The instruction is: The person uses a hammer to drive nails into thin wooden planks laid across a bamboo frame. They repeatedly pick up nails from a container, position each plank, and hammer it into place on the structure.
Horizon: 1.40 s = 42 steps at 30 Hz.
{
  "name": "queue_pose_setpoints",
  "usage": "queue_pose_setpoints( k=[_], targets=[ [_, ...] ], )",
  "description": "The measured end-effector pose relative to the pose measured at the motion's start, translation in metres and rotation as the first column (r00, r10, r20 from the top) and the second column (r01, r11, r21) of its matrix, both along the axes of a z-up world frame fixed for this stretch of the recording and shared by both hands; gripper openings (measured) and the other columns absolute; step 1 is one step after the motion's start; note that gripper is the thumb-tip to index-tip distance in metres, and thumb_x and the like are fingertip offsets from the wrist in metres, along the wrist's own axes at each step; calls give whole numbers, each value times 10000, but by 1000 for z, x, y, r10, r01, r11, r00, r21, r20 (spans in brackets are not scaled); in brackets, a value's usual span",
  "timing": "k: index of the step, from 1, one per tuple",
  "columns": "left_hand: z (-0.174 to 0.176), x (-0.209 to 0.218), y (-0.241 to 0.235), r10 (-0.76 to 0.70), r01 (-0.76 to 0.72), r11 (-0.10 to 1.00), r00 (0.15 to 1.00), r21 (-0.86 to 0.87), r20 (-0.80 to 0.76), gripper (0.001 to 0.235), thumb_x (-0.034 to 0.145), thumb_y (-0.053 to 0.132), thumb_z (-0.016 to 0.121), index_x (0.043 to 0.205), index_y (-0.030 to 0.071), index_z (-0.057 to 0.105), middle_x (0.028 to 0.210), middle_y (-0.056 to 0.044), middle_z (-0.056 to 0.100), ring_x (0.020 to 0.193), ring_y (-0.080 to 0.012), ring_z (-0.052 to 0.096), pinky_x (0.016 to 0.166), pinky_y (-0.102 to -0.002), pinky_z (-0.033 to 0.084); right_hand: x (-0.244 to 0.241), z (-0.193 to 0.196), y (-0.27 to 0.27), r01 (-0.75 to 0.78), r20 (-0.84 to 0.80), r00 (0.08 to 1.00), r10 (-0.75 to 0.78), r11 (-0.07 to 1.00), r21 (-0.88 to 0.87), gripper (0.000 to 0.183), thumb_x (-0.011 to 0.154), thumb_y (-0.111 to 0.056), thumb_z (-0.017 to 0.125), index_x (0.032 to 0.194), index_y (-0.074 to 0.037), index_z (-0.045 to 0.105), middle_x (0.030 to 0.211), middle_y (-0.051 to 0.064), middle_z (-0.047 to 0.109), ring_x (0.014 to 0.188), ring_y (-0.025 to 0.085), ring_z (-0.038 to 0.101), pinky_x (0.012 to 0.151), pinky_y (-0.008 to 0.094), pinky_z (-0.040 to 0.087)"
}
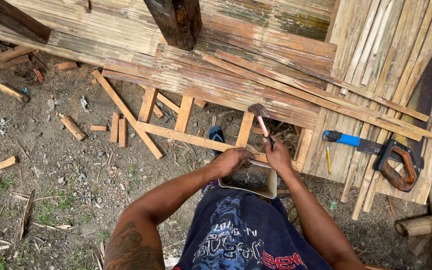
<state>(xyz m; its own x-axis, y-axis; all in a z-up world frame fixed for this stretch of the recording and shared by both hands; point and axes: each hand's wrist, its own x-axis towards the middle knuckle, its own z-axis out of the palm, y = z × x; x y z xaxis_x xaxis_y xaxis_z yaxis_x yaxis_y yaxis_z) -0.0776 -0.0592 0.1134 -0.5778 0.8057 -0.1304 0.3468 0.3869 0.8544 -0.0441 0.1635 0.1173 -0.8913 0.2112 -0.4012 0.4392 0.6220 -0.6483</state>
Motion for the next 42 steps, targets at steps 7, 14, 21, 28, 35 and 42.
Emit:
queue_pose_setpoints(
  k=[7, 14, 21, 28, 35, 42],
  targets=[
    [-19, -69, 19, 524, -497, 843, 845, 206, -108, 136, 941, 93, 675, 1046, 35, 738, 1063, -172, 705, 917, -346, 710, 806, -428, 580, -4, 4, 6, -4, 69, 998, 1, 999, 33, 369, 1063, -339, 451, 1238, -27, 541, 481, 107, 544, 376, 217, 511, 408, 449, 385],
    [-46, -132, 39, 651, -641, 756, 757, 132, -58, 163, 980, 118, 662, 1136, 93, 704, 1089, -129, 727, 951, -323, 714, 827, -414, 573, 1, 17, 16, 57, 77, 995, -62, 996, 65, 291, 1081, -292, 448, 1167, -37, 558, 565, 137, 583, 456, 251, 576, 453, 459, 460],
    [-64, -142, 56, 472, -483, 875, 835, 34, -282, 132, 900, 269, 742, 988, 175, 771, 1014, -51, 607, 1008, -292, 540, 868, -459, 426, 5, 32, 16, -46, -303, 951, 57, 998, 43, 221, 1109, -215, 444, 1112, -14, 535, 708, 174, 634, 581, 288, 642, 508, 456, 485],
    [-71, -144, 56, 455, -466, 884, 839, 37, -298, 162, 915, 299, 727, 1012, 174, 761, 1012, -35, 589, 1010, -291, 527, 842, -461, 408, -9, 26, 6, -125, 89, 989, 116, 987, 102, 216, 1123, -200, 431, 1084, 3, 493, 585, 177, 608, 449, 294, 603, 435, 458, 478],
    [-62, -140, 50, 427, -451, 892, 866, -37, -259, 134, 937, 257, 732, 1043, 187, 774, 1052, -64, 583, 1055, -309, 532, 907, -477, 431, -11, 18, 4, -107, 5, 994, 107, 994, 24, 213, 1081, -175, 382, 1110, 17, 469, 567, 114, 578, 385, 205, 572, 353, 351, 441],
    [-53, -160, 18, 452, -442, 892, 872, 93, -190, 299, 748, 108, 864, 1008, 60, 725, 1329, -142, 547, 1215, -342, 520, 1036, -430, 483, -14, 28, 12, -118, -603, 781, 163, 987, 114, 316, 1160, -206, 397, 1258, 79, 491, 738, 143, 615, 562, 217, 598, 486, 374, 480]
  ],
)
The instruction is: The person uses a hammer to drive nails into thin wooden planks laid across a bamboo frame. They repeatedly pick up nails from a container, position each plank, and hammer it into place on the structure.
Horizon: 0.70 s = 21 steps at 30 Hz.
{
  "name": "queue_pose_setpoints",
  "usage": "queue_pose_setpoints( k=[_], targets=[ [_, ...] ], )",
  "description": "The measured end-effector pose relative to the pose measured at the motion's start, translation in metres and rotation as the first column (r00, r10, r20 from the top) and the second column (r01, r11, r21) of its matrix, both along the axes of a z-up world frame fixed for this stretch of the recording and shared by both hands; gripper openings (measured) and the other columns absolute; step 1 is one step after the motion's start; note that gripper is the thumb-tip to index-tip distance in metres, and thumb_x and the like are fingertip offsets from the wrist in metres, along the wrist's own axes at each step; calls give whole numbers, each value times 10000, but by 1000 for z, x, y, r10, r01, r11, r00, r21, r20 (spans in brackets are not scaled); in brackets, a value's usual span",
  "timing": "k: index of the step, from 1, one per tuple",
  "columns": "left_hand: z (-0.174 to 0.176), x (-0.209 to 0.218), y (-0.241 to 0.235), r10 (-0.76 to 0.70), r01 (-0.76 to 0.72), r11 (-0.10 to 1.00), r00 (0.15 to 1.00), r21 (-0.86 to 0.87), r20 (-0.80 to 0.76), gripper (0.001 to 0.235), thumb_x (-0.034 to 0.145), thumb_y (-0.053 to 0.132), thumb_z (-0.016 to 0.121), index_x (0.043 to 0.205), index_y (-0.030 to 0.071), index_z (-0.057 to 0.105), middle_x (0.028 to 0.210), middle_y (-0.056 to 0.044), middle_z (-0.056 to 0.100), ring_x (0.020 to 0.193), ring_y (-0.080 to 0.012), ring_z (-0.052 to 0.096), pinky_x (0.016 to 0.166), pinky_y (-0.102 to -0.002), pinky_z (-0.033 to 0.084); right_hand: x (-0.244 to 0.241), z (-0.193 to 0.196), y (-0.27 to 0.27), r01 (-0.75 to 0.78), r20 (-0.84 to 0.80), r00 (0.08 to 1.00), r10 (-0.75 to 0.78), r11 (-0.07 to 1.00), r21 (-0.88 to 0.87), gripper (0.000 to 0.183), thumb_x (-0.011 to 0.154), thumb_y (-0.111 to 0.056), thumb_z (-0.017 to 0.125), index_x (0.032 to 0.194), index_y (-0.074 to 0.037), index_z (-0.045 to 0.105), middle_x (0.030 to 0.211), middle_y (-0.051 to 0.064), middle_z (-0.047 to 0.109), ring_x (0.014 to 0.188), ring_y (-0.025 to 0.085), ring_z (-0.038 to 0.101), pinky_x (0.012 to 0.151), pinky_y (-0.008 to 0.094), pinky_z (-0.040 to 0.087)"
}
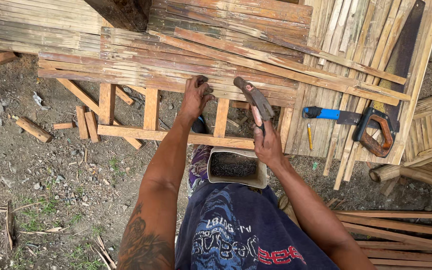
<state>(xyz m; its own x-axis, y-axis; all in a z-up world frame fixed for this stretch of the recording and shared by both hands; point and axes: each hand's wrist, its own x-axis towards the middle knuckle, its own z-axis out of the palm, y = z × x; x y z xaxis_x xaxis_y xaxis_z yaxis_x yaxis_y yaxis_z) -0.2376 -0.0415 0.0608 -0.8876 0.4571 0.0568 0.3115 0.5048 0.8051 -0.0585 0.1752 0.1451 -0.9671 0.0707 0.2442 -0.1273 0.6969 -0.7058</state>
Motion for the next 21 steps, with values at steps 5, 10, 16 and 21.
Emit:
queue_pose_setpoints(
  k=[5, 10, 16, 21],
  targets=[
    [-2, 9, -2, 22, -22, 998, 1000, -64, -15, 263, 753, 87, 873, 988, 72, 757, 1322, -119, 567, 1208, -341, 518, 1031, -428, 485, -2, 2, 0, 78, 704, 696, -139, 990, 119, 304, 1077, -200, 409, 1266, 21, 498, 672, 136, 605, 465, 248, 599, 456, 438, 507],
    [8, 10, 4, 44, -42, 997, 999, -69, 25, 269, 727, 78, 871, 974, 75, 764, 1319, -109, 575, 1207, -325, 522, 1042, -412, 483, -14, 2, 4, 45, 28, 999, -44, 999, -16, 278, 1180, -199, 362, 1270, 26, 498, 808, 109, 627, 574, 175, 601, 522, 361, 530],
    [16, 7, 6, 80, -80, 993, 997, -85, -3, 278, 721, 54, 855, 983, 67, 762, 1335, -103, 578, 1231, -314, 526, 1035, -388, 494, -21, 1, -2, 1, 774, 621, -127, 987, 162, 365, 1120, -292, 360, 1311, 4, 457, 660, 148, 609, 474, 251, 553, 478, 492, 515],
    [13, 10, 5, 76, -74, 996, 997, -51, 24, 219, 764, 58, 852, 959, 59, 752, 1344, -110, 570, 1220, -311, 526, 1033, -380, 503, -17, -9, -7, 48, 4, 999, -48, 996, 82, 290, 1126, -265, 331, 1203, -21, 469, 673, 130, 568, 512, 287, 597, 546, 514, 515]
  ],
)
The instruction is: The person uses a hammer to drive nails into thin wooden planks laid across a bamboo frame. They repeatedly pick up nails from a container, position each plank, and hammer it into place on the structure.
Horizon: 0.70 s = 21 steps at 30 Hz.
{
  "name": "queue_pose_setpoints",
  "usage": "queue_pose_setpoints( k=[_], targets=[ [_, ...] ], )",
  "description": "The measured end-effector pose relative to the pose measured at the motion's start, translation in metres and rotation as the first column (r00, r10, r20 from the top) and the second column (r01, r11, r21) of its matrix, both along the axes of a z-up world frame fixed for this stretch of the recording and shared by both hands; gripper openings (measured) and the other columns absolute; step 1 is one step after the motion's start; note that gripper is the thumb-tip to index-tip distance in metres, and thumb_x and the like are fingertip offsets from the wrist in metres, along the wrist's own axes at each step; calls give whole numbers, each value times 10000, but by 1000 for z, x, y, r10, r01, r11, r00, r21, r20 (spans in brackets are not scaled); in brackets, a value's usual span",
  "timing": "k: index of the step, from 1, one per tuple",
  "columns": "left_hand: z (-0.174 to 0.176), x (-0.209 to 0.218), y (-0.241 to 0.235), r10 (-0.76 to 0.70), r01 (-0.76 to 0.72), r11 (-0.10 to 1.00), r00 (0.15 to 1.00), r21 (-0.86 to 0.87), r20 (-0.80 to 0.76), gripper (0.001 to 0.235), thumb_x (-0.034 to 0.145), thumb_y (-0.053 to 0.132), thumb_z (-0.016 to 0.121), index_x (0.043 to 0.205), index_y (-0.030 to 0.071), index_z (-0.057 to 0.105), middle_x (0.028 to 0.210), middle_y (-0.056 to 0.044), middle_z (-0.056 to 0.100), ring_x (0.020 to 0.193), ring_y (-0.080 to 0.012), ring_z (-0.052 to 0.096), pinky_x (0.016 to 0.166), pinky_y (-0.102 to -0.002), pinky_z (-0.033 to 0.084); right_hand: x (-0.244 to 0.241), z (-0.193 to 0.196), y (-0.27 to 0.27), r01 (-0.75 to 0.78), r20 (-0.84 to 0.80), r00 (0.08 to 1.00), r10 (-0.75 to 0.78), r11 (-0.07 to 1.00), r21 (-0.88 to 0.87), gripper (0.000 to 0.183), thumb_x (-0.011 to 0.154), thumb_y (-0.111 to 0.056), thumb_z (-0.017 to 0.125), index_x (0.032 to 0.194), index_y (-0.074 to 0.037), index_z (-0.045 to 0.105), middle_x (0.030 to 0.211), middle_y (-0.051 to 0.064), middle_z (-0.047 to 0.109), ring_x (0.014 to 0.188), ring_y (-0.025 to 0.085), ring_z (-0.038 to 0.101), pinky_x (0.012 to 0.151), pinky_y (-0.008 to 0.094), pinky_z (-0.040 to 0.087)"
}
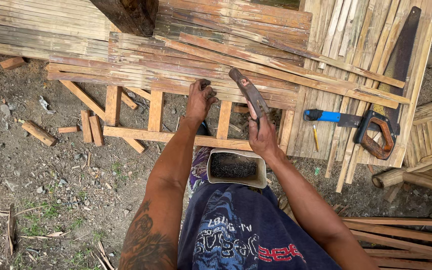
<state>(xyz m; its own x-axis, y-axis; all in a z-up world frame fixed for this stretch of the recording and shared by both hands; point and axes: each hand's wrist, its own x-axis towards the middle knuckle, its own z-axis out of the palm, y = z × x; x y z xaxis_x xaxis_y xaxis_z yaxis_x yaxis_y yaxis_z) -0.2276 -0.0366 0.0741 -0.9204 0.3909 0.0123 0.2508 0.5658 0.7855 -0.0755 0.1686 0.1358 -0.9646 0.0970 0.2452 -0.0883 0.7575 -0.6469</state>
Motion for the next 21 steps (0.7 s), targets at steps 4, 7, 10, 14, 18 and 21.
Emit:
queue_pose_setpoints(
  k=[4, 7, 10, 14, 18, 21],
  targets=[
    [-1, 0, -1, 17, -16, 999, 1000, -33, 19, 226, 750, 53, 843, 959, 55, 754, 1329, -110, 575, 1230, -312, 523, 1047, -387, 496, 3, -9, -2, 23, 662, 748, -52, 998, 52, 283, 1105, -264, 384, 1138, -1, 485, 611, 158, 597, 483, 316, 624, 485, 513, 506],
    [0, 1, 5, 10, -14, 996, 999, -92, -38, 229, 760, 55, 828, 977, 54, 755, 1334, -120, 562, 1238, -339, 516, 1058, -418, 480, 8, -16, -2, 140, 698, 710, -99, 990, -2, 297, 1108, -270, 390, 1110, 8, 494, 607, 186, 639, 491, 341, 666, 455, 528, 522],
    [7, 20, 5, -59, 75, 968, 996, -239, 74, 213, 777, 57, 776, 988, 71, 750, 1260, -142, 610, 1150, -327, 584, 995, -409, 493, 12, -22, -7, 171, 670, 738, -78, 982, -75, 291, 1095, -268, 389, 1122, -1, 500, 667, 242, 670, 537, 409, 690, 475, 551, 538],
    [23, 86, 0, -631, 697, 716, 666, -29, 397, 151, 818, 159, 776, 964, 122, 781, 939, -87, 794, 847, -227, 753, 785, -373, 595, 20, -30, -12, 197, 569, 808, -154, 980, -15, 298, 1073, -291, 461, 1132, -3, 512, 696, 292, 673, 609, 456, 687, 564, 555, 527],
    [32, 152, -12, -641, 823, 493, 562, -281, 523, 227, 830, 137, 699, 1025, 184, 808, 995, -108, 776, 897, -268, 725, 827, -390, 570, 32, -32, -15, 183, 510, 842, -177, 982, 39, 278, 1070, -288, 498, 1133, -21, 543, 742, 290, 669, 692, 501, 665, 615, 584, 508],
    [18, 190, -24, -655, 796, 327, 580, -510, 484, 220, 926, 152, 609, 1027, 94, 796, 1070, -168, 756, 980, -327, 723, 839, -449, 578, 32, -30, -22, 199, 561, 812, -160, 980, -9, 280, 1050, -296, 504, 1127, -32, 557, 714, 275, 668, 669, 474, 686, 616, 568, 513]
  ],
)
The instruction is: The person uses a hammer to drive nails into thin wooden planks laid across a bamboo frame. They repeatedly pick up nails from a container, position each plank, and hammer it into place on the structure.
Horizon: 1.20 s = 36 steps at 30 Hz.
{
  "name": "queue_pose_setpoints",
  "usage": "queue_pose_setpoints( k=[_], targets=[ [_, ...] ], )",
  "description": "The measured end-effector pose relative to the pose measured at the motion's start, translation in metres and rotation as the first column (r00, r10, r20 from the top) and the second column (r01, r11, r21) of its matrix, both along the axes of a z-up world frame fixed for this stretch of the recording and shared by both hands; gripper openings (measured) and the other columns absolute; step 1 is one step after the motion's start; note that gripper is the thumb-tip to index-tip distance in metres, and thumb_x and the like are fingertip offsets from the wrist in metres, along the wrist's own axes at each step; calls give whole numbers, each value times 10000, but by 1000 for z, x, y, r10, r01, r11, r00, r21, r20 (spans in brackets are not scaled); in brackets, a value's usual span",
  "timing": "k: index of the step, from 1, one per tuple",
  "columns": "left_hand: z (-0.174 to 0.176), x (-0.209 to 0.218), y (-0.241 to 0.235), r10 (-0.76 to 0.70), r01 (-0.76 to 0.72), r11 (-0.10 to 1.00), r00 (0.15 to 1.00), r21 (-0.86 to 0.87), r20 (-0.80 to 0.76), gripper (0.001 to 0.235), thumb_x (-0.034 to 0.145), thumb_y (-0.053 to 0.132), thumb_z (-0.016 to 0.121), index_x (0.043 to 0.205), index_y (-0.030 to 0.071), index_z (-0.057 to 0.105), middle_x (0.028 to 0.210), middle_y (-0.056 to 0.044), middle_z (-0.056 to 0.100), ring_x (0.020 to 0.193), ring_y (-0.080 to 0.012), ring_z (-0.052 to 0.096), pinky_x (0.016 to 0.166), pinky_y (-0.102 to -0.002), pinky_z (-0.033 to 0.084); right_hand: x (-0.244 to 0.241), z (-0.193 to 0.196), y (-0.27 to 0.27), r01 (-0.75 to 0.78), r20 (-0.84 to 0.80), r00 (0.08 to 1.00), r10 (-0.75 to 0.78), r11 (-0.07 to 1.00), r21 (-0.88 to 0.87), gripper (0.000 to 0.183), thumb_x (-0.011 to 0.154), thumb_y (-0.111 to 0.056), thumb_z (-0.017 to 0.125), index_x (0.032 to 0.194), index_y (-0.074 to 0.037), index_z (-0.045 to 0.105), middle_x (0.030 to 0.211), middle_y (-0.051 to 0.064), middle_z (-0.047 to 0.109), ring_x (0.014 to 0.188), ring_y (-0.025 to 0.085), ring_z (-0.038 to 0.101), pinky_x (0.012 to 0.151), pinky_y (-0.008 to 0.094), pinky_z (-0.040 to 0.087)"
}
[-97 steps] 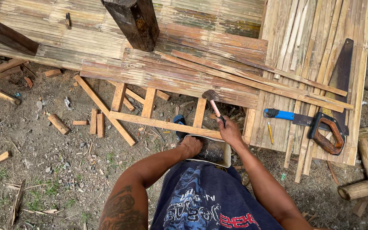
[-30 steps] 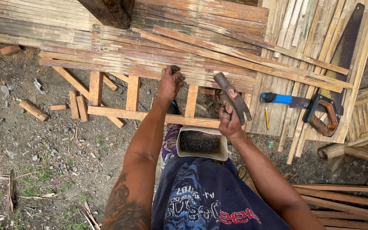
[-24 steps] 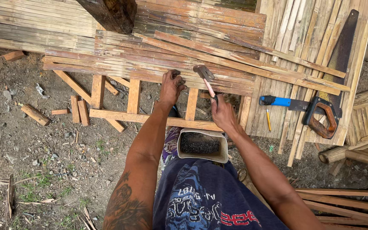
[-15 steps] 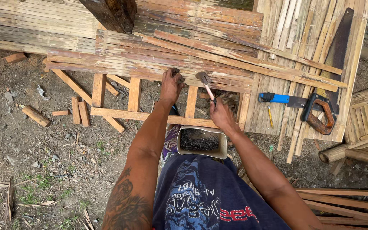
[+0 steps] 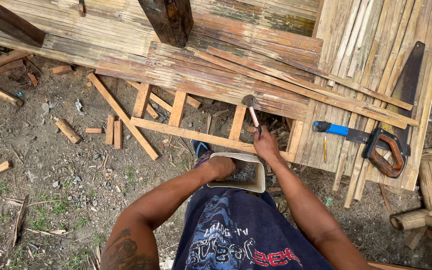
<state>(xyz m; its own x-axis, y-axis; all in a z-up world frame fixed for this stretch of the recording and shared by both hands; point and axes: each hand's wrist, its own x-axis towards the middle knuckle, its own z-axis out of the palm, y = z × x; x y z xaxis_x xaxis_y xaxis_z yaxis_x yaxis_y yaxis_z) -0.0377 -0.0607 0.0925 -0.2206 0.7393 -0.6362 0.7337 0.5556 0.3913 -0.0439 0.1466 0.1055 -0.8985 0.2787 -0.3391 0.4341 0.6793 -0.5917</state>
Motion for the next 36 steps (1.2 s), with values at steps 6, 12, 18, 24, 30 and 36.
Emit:
queue_pose_setpoints(
  k=[6, 12, 18, 24, 30, 36],
  targets=[
    [-65, 6, -41, -38, 33, 999, 982, -30, -184, 298, 1009, 172, 499, 1045, 101, 786, 1081, -135, 763, 985, -292, 751, 758, -442, 612, -5, 8, -30, -55, -38, 998, 54, 998, -43, 327, 1025, -328, 532, 1154, -38, 607, 670, 252, 654, 619, 444, 686, 580, 527, 511],
    [-76, -31, -101, -213, 189, 971, 963, -147, -166, 299, 1046, 159, 469, 1185, 64, 716, 1157, -126, 752, 1004, -278, 761, 717, -429, 616, -35, 15, -98, -68, -56, 996, 64, 994, -83, 371, 1016, -374, 564, 1177, -41, 595, 685, 248, 660, 645, 436, 685, 593, 520, 507],
    [-64, -65, -151, -124, 118, 992, 981, -51, -146, 283, 1010, 189, 496, 1102, 80, 741, 1125, -150, 733, 982, -315, 737, 739, -442, 593, -75, 19, -152, -95, -68, 994, 88, 989, -113, 347, 1040, -376, 550, 1060, -33, 594, 667, 220, 634, 605, 409, 656, 564, 520, 472],
    [-11, -97, -193, -19, 1, 982, 996, 189, 90, 279, 1018, 254, 573, 1020, 1, 688, 976, -228, 757, 874, -361, 722, 802, -451, 568, -94, 20, -182, -35, -5, 999, 34, 992, -121, 349, 1038, -381, 540, 1079, -37, 585, 637, 246, 611, 586, 443, 637, 573, 529, 454],
    [6, -185, -221, 327, -676, 543, 717, 499, 616, 237, 926, 112, 640, 1150, 78, 708, 979, -119, 787, 867, -214, 775, 813, -366, 606, -91, 23, -196, -62, 0, 998, 62, 998, -22, 375, 1057, -393, 512, 1118, -30, 581, 669, 256, 628, 663, 493, 631, 602, 566, 454],
    [-20, -254, -203, 794, -669, 182, 533, 720, 294, 158, 922, 131, 729, 1071, 79, 738, 1000, -151, 743, 892, -327, 711, 792, -421, 562, -94, 38, -208, -23, 58, 998, 24, 1000, -2, 386, 1074, -395, 449, 1158, -36, 562, 655, 227, 636, 590, 453, 658, 562, 539, 482]
  ],
)
